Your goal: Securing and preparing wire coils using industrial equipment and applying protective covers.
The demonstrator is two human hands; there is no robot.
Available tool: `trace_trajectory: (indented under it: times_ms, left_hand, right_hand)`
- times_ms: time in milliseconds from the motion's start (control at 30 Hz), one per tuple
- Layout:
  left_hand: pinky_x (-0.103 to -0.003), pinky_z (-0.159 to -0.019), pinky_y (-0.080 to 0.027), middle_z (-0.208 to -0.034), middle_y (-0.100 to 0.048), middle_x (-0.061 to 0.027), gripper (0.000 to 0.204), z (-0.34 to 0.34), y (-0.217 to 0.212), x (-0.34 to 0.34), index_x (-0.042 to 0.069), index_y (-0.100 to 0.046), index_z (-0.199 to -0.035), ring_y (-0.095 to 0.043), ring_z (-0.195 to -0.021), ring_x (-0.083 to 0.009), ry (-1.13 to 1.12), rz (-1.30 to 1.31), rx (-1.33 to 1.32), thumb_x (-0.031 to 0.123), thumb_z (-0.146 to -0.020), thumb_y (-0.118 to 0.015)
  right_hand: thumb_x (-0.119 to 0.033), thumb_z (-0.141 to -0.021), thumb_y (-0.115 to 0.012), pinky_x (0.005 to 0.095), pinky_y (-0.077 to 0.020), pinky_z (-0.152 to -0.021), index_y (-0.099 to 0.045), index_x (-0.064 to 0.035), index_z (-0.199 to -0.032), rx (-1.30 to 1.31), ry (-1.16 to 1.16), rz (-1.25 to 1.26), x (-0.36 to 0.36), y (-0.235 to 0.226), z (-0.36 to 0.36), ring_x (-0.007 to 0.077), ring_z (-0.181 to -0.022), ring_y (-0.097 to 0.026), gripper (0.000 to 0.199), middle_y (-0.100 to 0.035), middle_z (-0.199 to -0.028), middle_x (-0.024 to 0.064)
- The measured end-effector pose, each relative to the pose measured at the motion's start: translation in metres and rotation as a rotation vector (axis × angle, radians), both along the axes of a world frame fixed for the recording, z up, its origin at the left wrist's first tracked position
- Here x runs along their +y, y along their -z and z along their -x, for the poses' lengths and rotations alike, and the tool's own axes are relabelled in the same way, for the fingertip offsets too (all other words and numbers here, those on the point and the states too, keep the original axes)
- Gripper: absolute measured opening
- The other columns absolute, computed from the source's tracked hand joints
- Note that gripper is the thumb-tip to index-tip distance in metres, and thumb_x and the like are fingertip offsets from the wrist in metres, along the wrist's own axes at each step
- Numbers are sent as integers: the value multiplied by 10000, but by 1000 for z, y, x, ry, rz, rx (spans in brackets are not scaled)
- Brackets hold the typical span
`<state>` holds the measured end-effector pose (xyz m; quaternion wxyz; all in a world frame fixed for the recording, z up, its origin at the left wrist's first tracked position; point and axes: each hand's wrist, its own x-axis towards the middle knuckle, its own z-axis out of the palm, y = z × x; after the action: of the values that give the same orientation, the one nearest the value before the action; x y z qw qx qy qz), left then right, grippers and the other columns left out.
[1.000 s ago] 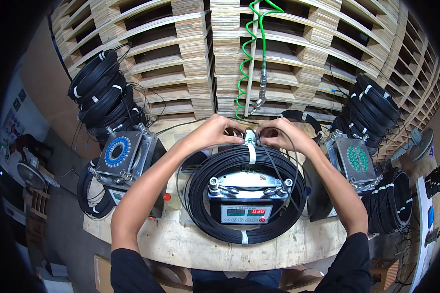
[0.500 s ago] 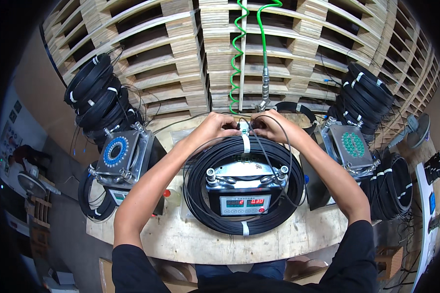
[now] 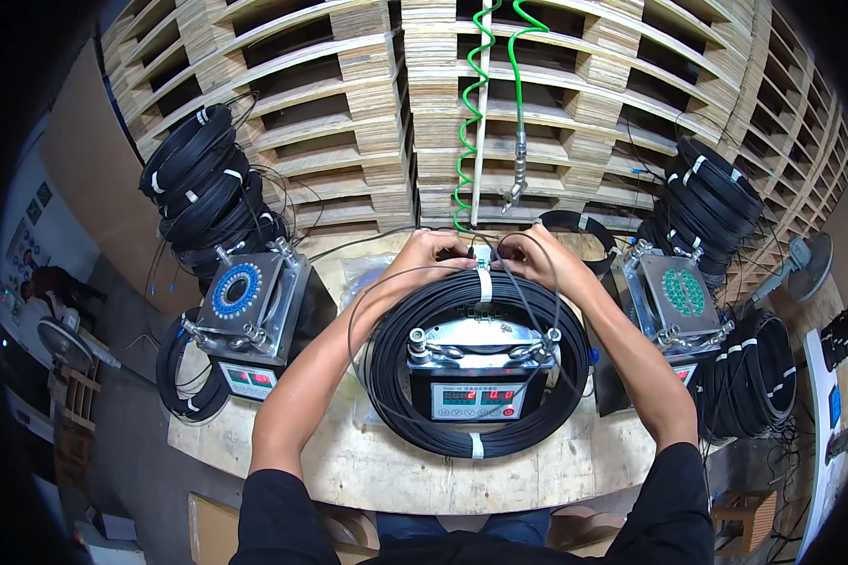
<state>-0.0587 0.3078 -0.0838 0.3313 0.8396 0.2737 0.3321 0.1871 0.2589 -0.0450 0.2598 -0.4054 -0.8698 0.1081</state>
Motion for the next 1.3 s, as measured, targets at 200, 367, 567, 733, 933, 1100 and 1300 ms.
trace_trajectory:
  times_ms: [200,367,567,733,933,1100,1300]
  left_hand:
    - [-281,-781,-556,-931,-746,-98,305,4,-14,2,-19,-721,-1126,-676,-839,-124,50,170,63,123,-859,-764]
    - [-295,-880,-519,-991,-716,-65,329,13,-16,28,-4,-670,-1208,-653,-947,-117,-37,164,-268,247,-1004,-617]
    - [-343,-977,-490,-1221,-668,-138,853,1,13,54,4,-581,-1331,-629,-1091,-207,13,696,-399,708,-996,-233]
    - [-341,-1017,-466,-1229,-666,-147,962,-1,30,58,-4,-587,-1323,-612,-1144,-219,47,692,-356,763,-961,-133]
    - [-331,-996,-464,-1218,-668,-139,866,0,44,52,-19,-602,-1282,-592,-1114,-202,-34,537,-396,683,-1013,-173]
    - [-348,-1045,-419,-1215,-674,-152,874,-2,42,49,-27,-685,-1118,-585,-1141,-224,-38,587,-391,668,-1022,-164]
    - [-370,-1051,-430,-1168,-702,-194,857,-6,35,47,-21,-750,-971,-636,-1133,-285,-59,413,-253,652,-1029,-221]
  right_hand:
    - [-171,-844,-769,340,-554,-690,-705,54,-1064,48,-155,394,37,6,-22,213,-741,-702,321,-743,-838,155]
    - [-577,-1003,-493,265,-504,-702,-727,-78,-1162,476,-28,419,73,10,-57,97,-796,-579,574,-690,-901,65]
    - [-936,-807,-156,606,-265,-1111,-690,-223,-1278,173,127,884,82,24,-33,300,-1360,-404,1008,-564,-1393,121]
    - [-823,-922,-223,306,-423,-714,-580,-123,-1069,462,289,916,92,41,-48,147,-760,-567,799,-698,-908,53]
    - [-375,-1032,-445,284,-473,-793,-481,-76,-1113,941,113,925,72,73,-63,162,-884,-637,311,-733,-1040,194]
    - [-251,-1020,-432,344,-489,-842,-484,-38,-1159,1126,75,860,62,84,-55,239,-952,-653,260,-704,-1071,241]
    - [-202,-953,-554,271,-549,-761,-522,-39,-1082,1520,23,815,72,107,-48,216,-886,-673,210,-679,-1052,278]
